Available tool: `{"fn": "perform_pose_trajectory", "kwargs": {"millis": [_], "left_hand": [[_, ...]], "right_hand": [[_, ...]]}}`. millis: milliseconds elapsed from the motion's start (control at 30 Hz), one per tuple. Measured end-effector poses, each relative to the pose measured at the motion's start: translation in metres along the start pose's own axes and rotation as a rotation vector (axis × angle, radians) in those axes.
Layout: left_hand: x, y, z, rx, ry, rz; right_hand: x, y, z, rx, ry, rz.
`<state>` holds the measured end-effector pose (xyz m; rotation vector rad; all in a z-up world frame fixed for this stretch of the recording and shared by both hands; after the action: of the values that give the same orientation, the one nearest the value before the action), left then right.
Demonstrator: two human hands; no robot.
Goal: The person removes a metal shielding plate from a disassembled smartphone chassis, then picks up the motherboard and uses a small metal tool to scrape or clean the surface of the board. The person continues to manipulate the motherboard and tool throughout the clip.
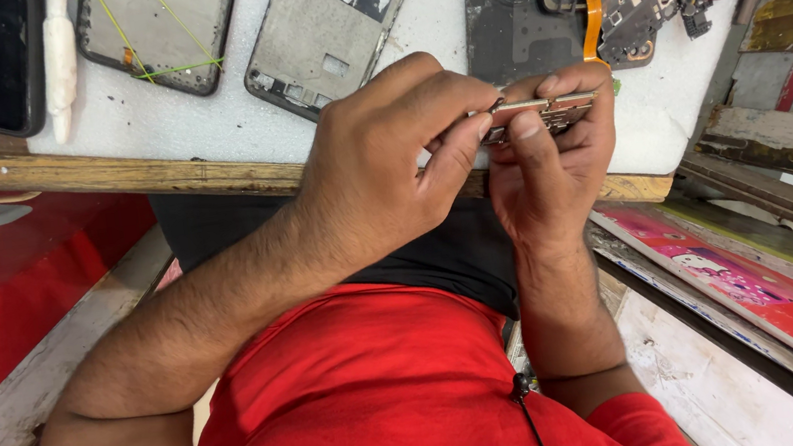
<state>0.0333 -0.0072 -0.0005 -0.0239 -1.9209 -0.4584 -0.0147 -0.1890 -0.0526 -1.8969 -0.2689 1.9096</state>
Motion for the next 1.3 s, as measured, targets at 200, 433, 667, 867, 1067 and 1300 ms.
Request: {"fn": "perform_pose_trajectory", "kwargs": {"millis": [200, 433, 667, 867, 1067, 1300], "left_hand": [[0.009, -0.002, 0.004, 0.059, 0.001, -0.016], [0.005, -0.003, 0.004, 0.062, -0.034, -0.033], [0.005, -0.001, 0.003, 0.018, -0.078, -0.029], [0.002, -0.001, 0.001, 0.013, -0.064, -0.051], [-0.005, -0.001, -0.002, -0.017, -0.02, 0.043], [-0.009, -0.003, -0.002, -0.021, 0.0, 0.076]], "right_hand": [[0.0, 0.0, 0.0, 0.039, 0.033, -0.034], [0.001, 0.0, 0.001, 0.037, 0.051, 0.018], [0.0, 0.001, 0.002, 0.068, 0.067, 0.034], [0.002, 0.002, 0.002, 0.085, 0.055, 0.044], [0.002, 0.001, -0.003, 0.079, 0.033, 0.008], [0.001, 0.0, -0.004, 0.1, 0.044, 0.039]]}}
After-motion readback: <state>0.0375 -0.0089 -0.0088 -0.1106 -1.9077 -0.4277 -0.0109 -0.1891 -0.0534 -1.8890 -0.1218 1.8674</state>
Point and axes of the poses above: each hand's wrist, its own z-axis away from the middle knuckle, its own y-axis out of the back of the hand, x = y × z, the point moved 5 cm from there along -z, towards the middle knuckle, and after that the axes turned 2 degrees about x, right-handed, at the moved point
